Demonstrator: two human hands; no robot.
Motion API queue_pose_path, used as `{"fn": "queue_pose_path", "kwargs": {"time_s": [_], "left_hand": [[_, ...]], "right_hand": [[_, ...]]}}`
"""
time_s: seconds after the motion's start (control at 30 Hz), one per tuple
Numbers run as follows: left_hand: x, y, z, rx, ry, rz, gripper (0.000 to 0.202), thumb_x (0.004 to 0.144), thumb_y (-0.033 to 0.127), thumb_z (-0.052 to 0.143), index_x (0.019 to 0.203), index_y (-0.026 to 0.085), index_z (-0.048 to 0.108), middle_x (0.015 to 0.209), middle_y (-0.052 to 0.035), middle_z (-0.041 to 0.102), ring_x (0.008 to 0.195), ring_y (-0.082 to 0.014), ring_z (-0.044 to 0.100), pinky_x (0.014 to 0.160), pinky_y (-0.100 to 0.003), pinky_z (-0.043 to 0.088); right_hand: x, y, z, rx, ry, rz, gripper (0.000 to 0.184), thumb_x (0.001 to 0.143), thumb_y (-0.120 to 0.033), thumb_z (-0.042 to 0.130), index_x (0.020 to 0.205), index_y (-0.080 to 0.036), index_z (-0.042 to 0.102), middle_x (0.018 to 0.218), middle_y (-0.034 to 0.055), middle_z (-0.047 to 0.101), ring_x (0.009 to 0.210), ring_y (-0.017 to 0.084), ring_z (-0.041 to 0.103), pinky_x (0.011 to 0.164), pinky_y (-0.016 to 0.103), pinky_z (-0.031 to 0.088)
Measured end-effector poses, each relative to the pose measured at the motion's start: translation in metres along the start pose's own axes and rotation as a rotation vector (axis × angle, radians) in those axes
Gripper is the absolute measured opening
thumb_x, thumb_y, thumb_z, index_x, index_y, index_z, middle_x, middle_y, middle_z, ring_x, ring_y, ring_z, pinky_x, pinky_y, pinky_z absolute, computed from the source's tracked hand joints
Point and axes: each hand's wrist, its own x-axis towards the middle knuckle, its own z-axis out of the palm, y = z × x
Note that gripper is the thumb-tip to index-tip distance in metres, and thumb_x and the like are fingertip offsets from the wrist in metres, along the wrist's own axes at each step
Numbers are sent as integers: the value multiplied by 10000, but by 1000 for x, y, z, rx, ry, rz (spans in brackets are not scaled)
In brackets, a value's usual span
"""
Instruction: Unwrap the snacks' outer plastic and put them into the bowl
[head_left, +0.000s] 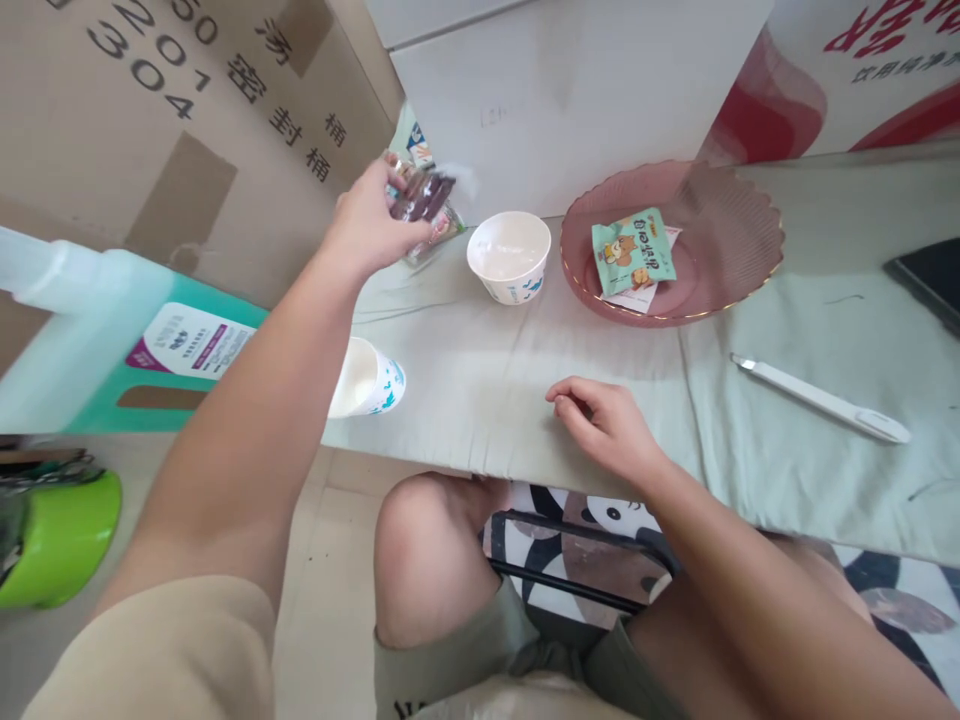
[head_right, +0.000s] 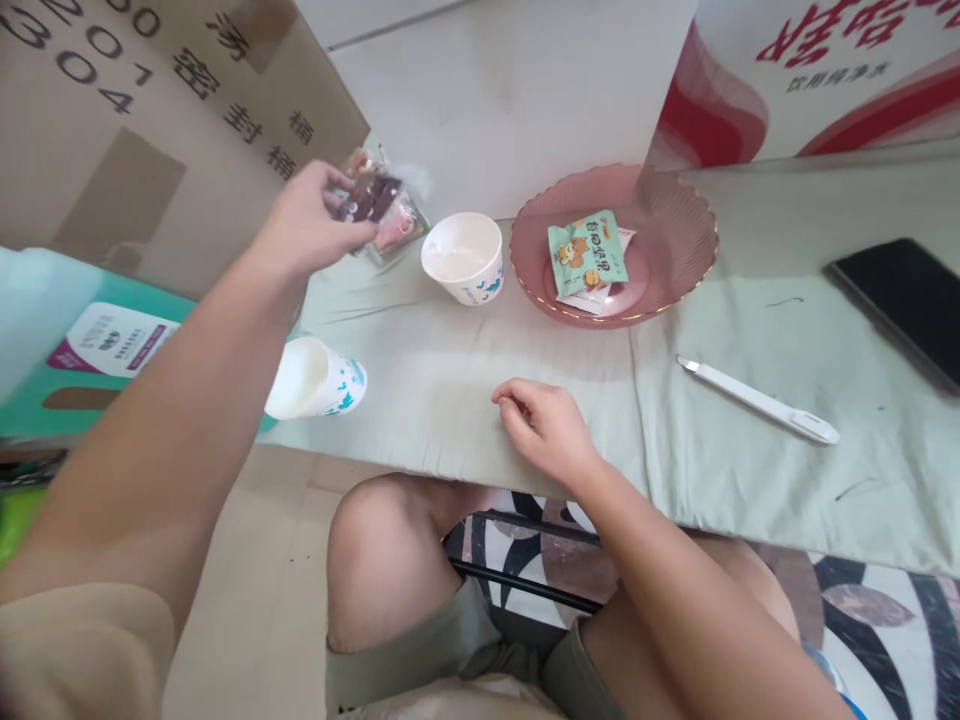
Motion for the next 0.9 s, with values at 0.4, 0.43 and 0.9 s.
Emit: {"fn": "queue_pose_path", "kwargs": {"time_s": [0.4,0.43,0.9], "left_hand": [[37,82,41,-598,-618,-271,126,969,248,588,937,135,633,935,-44,631,1035,-224,721,805,-393,534],[38,84,43,-644,-646,-311,107,960,209,563,898,138,614,904,-52,641,1009,-218,718,813,-404,557],[29,82,52,-828,-520,-410,74,807,213,591,791,175,530,793,-25,562,1026,-228,670,1026,-426,499]], "right_hand": [[-2,2,-6,32,-4,-9,219,890,-238,475,878,-201,691,764,31,727,663,165,629,679,294,441],[-1,2,-7,37,-4,-10,217,893,-241,475,879,-201,688,768,33,728,671,168,635,685,295,444],[-1,4,-5,48,38,-55,230,888,-225,468,864,-188,694,710,22,694,594,140,573,625,272,411]]}}
